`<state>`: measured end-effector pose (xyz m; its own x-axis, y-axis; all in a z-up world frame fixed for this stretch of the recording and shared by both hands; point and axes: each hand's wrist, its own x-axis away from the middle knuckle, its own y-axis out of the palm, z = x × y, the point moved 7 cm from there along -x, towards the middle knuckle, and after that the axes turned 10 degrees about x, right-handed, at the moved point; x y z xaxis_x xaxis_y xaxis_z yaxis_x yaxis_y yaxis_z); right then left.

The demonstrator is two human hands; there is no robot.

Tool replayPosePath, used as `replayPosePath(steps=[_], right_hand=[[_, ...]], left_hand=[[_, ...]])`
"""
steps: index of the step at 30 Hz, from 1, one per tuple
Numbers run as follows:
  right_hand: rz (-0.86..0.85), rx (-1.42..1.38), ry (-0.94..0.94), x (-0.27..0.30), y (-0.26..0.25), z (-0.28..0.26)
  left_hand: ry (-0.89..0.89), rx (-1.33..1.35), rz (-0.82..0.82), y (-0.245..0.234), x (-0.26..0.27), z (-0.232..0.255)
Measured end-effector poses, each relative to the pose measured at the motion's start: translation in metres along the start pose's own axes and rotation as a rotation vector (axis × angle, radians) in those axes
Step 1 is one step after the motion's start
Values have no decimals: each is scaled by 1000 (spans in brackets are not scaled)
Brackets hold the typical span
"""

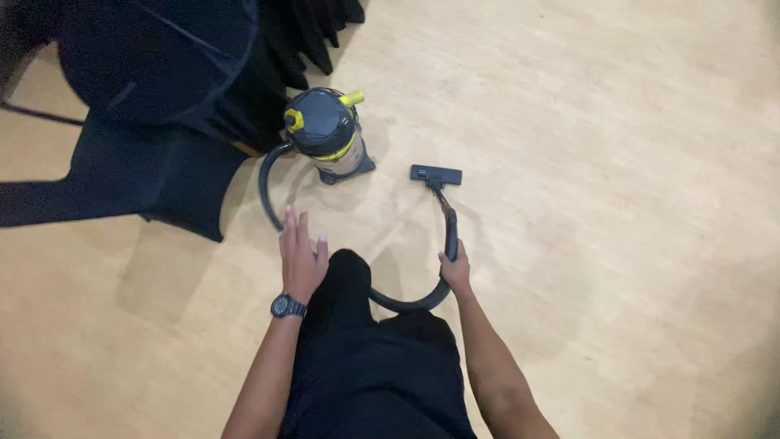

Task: Vacuuming the floor around and under chairs and tables.

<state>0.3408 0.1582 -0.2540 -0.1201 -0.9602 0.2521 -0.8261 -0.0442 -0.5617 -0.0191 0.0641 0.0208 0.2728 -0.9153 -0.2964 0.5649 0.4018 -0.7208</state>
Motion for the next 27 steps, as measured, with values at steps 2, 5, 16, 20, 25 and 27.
replayPosePath(steps=[2, 5, 16, 20, 25, 27], right_hand=[[-91, -65, 22, -14, 3, -13], [-155, -92, -39, -56, 17, -24], [-229, 102, 31, -304, 71, -153], [-218, 184, -266, -416, 136, -184], [-134, 291, -383, -524, 192, -297], [-261, 270, -32, -569, 222, -315]], left_hand=[[-13, 15, 23, -3, -13, 20], [2, 13, 39, -6, -40, 31], [-124, 76, -58, 89, -238, -97], [-205, 94, -83, 107, -330, -121], [-249, 195, -98, 125, -425, -145], [-252, 230, -93, 132, -450, -154]])
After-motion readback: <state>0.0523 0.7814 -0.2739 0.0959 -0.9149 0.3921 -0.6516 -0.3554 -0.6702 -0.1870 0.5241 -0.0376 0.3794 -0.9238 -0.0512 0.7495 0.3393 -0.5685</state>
